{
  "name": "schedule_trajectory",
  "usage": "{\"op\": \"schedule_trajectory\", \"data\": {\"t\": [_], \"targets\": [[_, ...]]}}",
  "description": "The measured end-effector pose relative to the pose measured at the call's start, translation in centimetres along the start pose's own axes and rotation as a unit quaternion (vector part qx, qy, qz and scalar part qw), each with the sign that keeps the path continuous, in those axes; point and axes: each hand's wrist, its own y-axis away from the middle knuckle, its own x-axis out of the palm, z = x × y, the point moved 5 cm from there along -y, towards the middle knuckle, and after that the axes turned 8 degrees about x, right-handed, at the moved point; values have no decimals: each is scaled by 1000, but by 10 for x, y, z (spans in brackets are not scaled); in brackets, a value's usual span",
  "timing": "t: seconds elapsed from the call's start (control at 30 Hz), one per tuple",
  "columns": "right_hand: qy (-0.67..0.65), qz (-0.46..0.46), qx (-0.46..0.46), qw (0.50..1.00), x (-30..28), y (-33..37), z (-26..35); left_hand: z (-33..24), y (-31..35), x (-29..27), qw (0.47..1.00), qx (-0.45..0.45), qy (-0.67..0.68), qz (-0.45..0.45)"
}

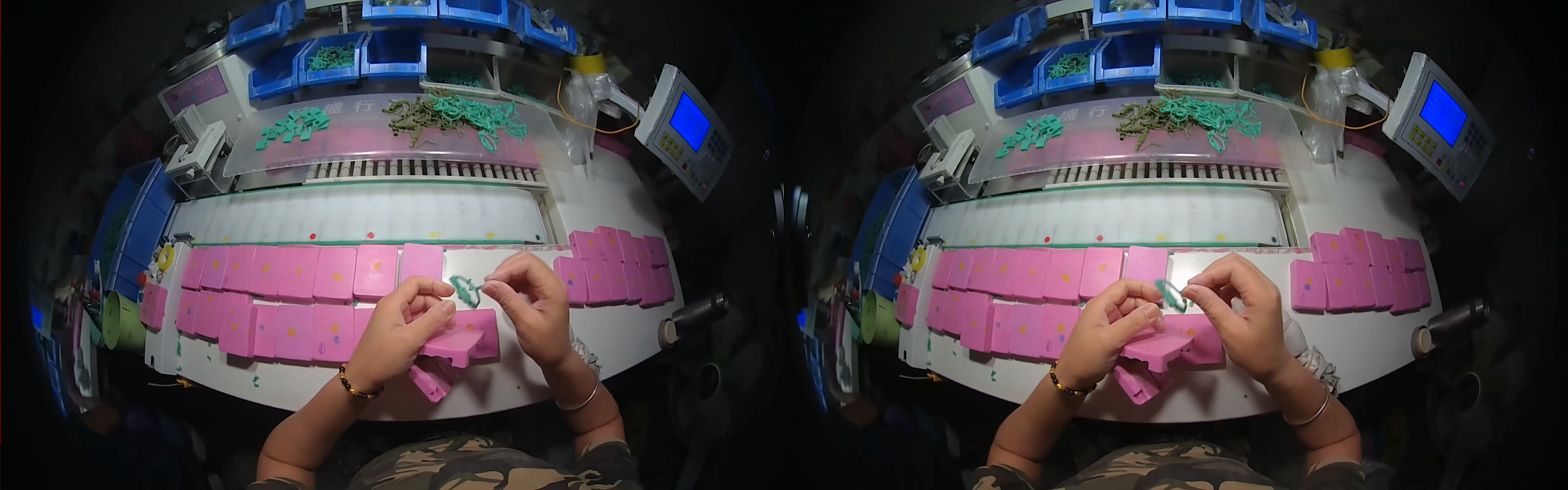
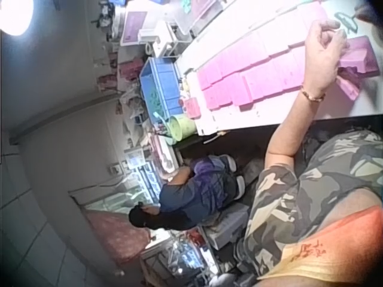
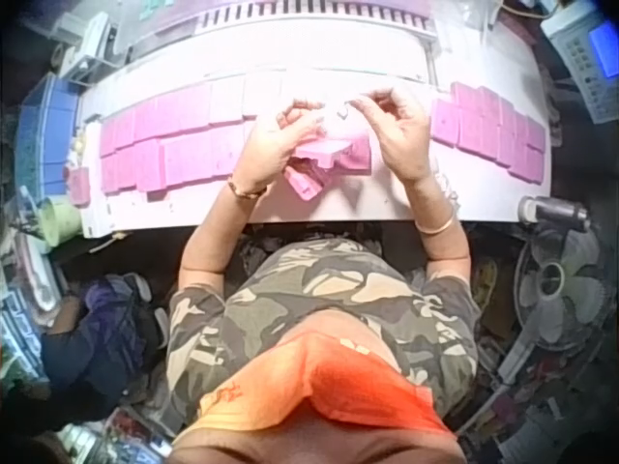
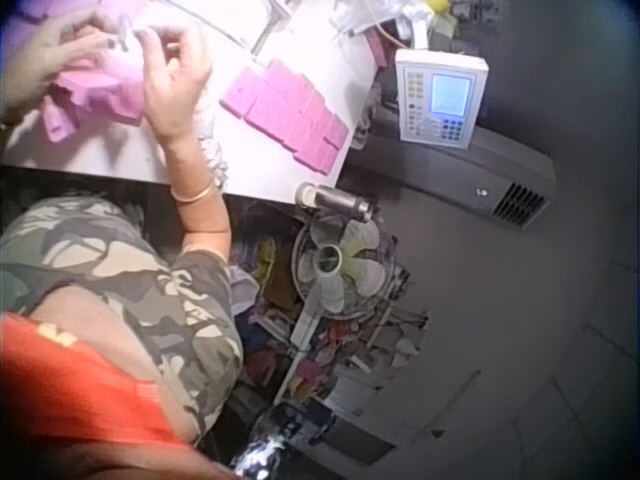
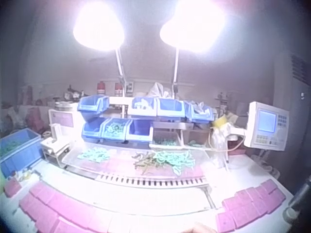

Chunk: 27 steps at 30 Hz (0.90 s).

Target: Assembling small components into silicone molds at a workshop production station.

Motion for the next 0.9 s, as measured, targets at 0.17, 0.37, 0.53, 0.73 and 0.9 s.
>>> {"op": "schedule_trajectory", "data": {"t": [0.17,0.37,0.53,0.73,0.9], "targets": [[274,-147,-337,889,2,18,29,4,2,5,998,-2,-16,57],[294,-50,-410,862,15,32,24,6,4,10,996,-40,48,66],[239,3,-325,915,16,23,27,14,6,3,996,-52,35,64],[-36,113,23,993,16,15,-4,2,4,2,988,15,-138,72],[-181,47,122,975,4,5,-26,3,-4,6,992,45,-103,52]]}}
